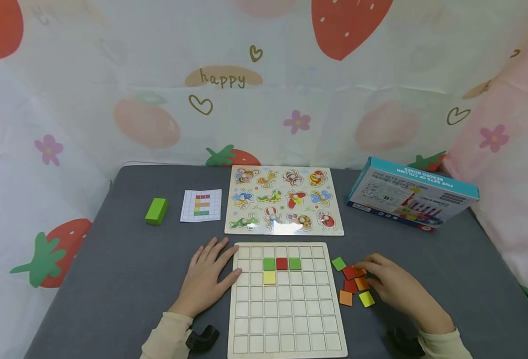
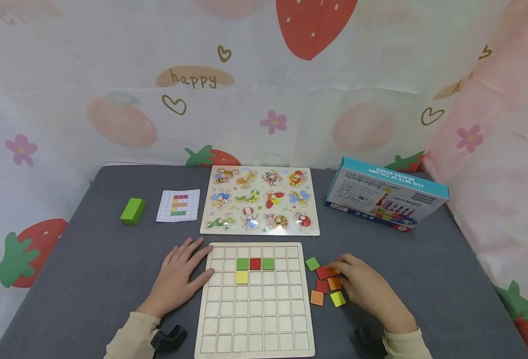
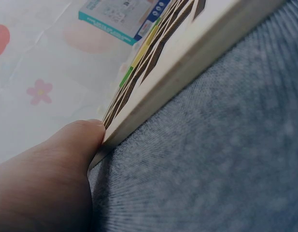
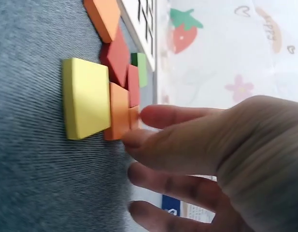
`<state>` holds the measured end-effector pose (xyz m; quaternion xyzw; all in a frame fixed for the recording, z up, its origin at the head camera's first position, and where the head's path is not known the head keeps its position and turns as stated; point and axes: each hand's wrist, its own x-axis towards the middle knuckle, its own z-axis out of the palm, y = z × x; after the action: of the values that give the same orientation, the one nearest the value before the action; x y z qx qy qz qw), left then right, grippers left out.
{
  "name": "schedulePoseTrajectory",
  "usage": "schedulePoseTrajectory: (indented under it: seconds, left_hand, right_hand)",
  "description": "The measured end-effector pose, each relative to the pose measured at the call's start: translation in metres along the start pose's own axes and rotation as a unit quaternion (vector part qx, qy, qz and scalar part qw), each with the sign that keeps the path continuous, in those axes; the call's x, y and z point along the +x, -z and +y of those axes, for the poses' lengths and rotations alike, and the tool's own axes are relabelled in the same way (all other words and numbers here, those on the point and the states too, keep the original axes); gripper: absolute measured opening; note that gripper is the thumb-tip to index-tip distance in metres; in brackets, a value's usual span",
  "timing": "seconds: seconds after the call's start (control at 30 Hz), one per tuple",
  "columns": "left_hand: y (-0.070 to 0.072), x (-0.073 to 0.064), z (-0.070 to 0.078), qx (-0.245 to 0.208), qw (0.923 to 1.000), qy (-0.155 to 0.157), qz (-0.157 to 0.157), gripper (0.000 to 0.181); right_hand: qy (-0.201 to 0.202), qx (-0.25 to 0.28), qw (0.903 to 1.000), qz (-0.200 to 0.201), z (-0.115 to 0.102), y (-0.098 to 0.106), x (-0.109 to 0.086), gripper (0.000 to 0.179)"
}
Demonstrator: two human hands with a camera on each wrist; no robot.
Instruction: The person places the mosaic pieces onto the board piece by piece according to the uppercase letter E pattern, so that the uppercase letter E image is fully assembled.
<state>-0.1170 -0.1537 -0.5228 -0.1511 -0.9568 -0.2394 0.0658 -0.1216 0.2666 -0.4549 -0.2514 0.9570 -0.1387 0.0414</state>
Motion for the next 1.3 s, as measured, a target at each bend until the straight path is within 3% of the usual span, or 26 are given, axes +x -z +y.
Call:
schedulePoseTrajectory:
  seconds: [0.23,0.57,1.0,1.17,1.3]
  left_hand:
    - [0.001,0.0,0.0,0.0,1.0,-0.002,0.001,0.059]
    - [0.0,0.0,0.001,-0.001,1.0,0.002,-0.004,0.058]
    - [0.001,0.001,0.0,0.007,1.0,0.001,-0.003,0.059]
    - [0.002,0.001,0.001,0.005,1.0,0.002,-0.004,0.059]
    - [0.001,0.001,0.001,0.001,1.0,0.002,-0.006,0.058]
  right_hand:
    - [0.02,0.002,0.9993,0.032,0.001,-0.004,0.001,0.036]
    - [-0.017,0.005,0.9998,0.002,0.006,-0.004,0.014,0.029]
    - [-0.044,0.001,0.999,0.011,0.009,-0.006,0.016,0.028]
    - [-0.035,0.009,0.9988,0.034,-0.001,-0.004,0.021,0.03]
    - [-0.012,0.028,0.9992,0.027,-0.017,-0.003,0.026,0.032]
